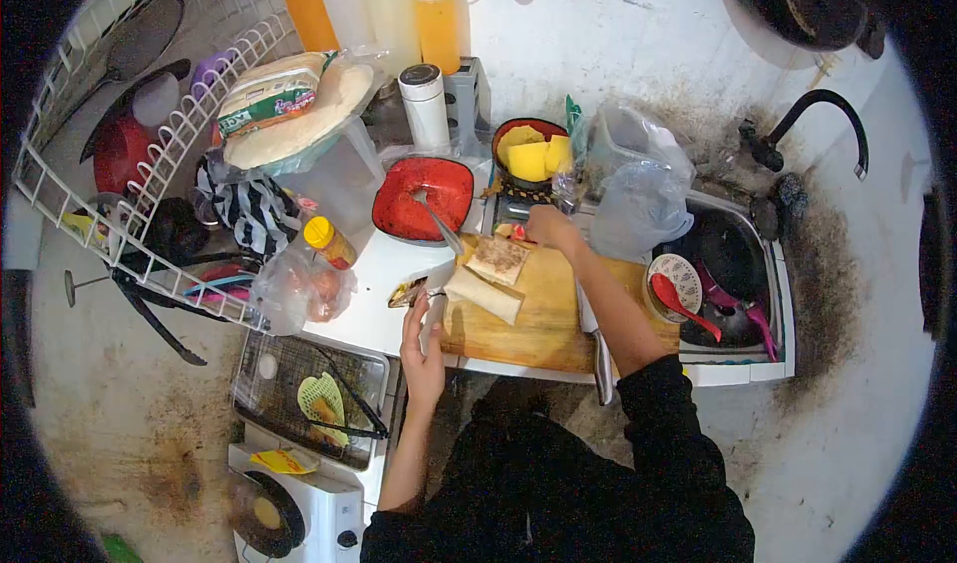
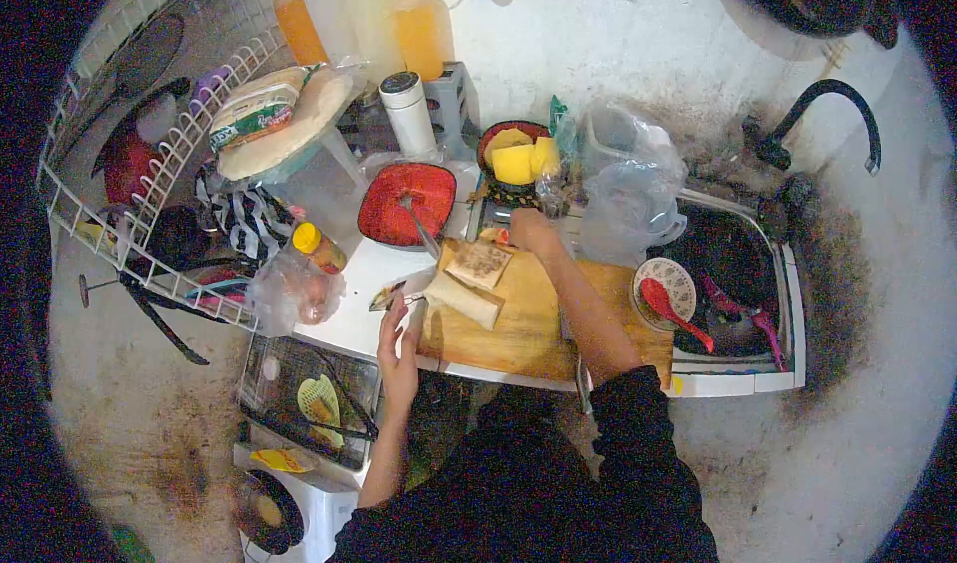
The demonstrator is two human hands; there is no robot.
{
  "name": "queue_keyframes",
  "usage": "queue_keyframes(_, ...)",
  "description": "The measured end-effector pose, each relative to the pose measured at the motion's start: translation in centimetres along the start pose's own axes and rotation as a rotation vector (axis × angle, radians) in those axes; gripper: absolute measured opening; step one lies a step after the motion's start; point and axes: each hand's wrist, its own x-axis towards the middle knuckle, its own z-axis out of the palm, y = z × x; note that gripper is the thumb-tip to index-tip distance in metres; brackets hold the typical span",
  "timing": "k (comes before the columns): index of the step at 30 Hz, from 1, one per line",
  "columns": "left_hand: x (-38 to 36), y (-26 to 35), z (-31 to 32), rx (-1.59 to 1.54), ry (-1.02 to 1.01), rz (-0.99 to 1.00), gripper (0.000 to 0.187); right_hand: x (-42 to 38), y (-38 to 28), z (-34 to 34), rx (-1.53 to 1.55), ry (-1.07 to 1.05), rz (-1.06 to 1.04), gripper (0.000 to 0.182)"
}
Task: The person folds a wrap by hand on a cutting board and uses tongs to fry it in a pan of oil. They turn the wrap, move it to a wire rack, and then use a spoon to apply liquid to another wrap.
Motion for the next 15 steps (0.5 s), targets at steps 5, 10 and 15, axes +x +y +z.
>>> queue_keyframes(5,-0.6,0.2,-0.1,0.003,0.004,0.011,0.036,1.1,-0.5,-0.7,0.041,0.348,-0.140,0.013)
queue_keyframes(10,-0.8,0.9,-0.4,0.133,-0.022,0.047,0.038,1.6,-2.6,-5.2,-0.046,0.503,-0.237,0.010)
queue_keyframes(15,-1.1,1.4,-0.7,0.156,-0.040,0.047,0.038,2.8,-4.1,-7.3,-0.071,0.519,-0.120,0.010)
